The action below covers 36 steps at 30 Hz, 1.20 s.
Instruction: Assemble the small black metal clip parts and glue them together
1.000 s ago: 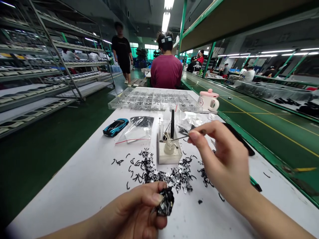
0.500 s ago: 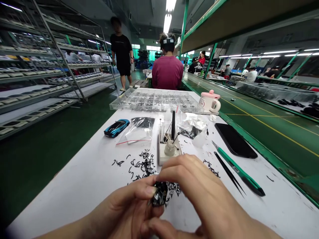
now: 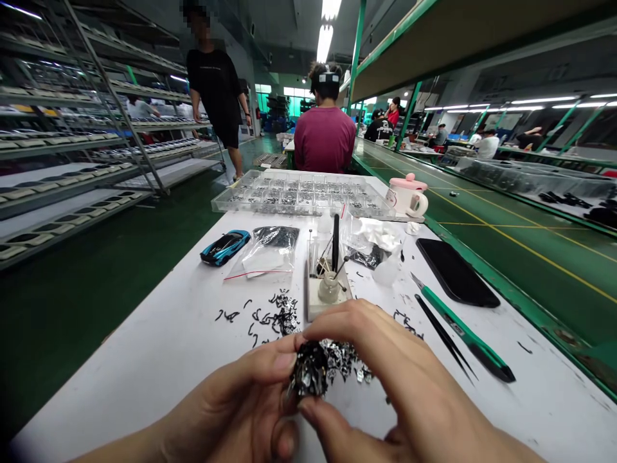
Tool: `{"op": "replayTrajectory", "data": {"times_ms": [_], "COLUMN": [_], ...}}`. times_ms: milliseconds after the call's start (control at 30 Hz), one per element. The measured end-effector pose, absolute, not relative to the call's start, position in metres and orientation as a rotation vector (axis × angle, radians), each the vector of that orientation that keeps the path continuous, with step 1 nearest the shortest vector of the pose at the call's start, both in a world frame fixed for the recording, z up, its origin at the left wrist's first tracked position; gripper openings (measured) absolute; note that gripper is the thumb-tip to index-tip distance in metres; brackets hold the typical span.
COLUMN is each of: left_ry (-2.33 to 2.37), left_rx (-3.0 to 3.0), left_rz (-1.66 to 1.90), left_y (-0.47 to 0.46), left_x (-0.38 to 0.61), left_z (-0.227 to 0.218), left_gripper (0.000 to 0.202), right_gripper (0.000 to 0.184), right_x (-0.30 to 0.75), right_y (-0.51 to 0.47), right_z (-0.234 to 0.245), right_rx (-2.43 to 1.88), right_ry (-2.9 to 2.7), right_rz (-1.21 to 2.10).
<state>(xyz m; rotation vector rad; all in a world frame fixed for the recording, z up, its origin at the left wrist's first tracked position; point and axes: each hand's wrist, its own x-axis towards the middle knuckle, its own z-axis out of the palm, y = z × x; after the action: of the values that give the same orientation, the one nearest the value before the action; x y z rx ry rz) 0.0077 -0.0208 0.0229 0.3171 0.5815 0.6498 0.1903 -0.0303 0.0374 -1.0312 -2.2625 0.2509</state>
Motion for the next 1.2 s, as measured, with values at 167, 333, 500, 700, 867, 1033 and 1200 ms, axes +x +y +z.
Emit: {"op": "replayTrajectory", "data": {"times_ms": [167,333,500,700,867,1033,1200], "left_ry": [0.604,0.628,0.623,0.881,0.776,0.751,0.774], "left_rx": [0.509,0.647,0.746,1.097,0.964,0.913,0.919], "left_rz": [0.726,0.776,0.836,1.039,1.02,1.001,1.019], "left_y": [-0.015,-0.014,-0.02,-0.027,-0.019,-0.016,-0.017], "left_x": [0.009,0.005,0.004,0.005,0.003,0.003,0.004], "left_z": [0.029,0.026,0.021,0.031,0.037,0.039,0.04], "left_gripper": [0.031,0.035,0.036,0.027,0.02,0.018,0.018], "right_gripper": [0.036,0.04,0.045,0.035,0.038,0.037,0.033], "right_x": [0.189,0.186,0.184,0.184,0.187,0.187,0.191], "right_y": [-0.029,-0.028,-0.029,-0.023,-0.021,-0.026,-0.026], "right_z": [0.038,0.042,0.041,0.033,0.034,0.034,0.032], "right_rx": [-0.97,-0.871,-0.812,-0.689,-0.802,-0.928,-0.833], "right_ry": [-2.257,-2.303,-2.347,-2.318,-2.294,-2.264,-2.24], "right_rz": [0.246,0.257,0.202,-0.036,-0.002,0.038,-0.106]}}
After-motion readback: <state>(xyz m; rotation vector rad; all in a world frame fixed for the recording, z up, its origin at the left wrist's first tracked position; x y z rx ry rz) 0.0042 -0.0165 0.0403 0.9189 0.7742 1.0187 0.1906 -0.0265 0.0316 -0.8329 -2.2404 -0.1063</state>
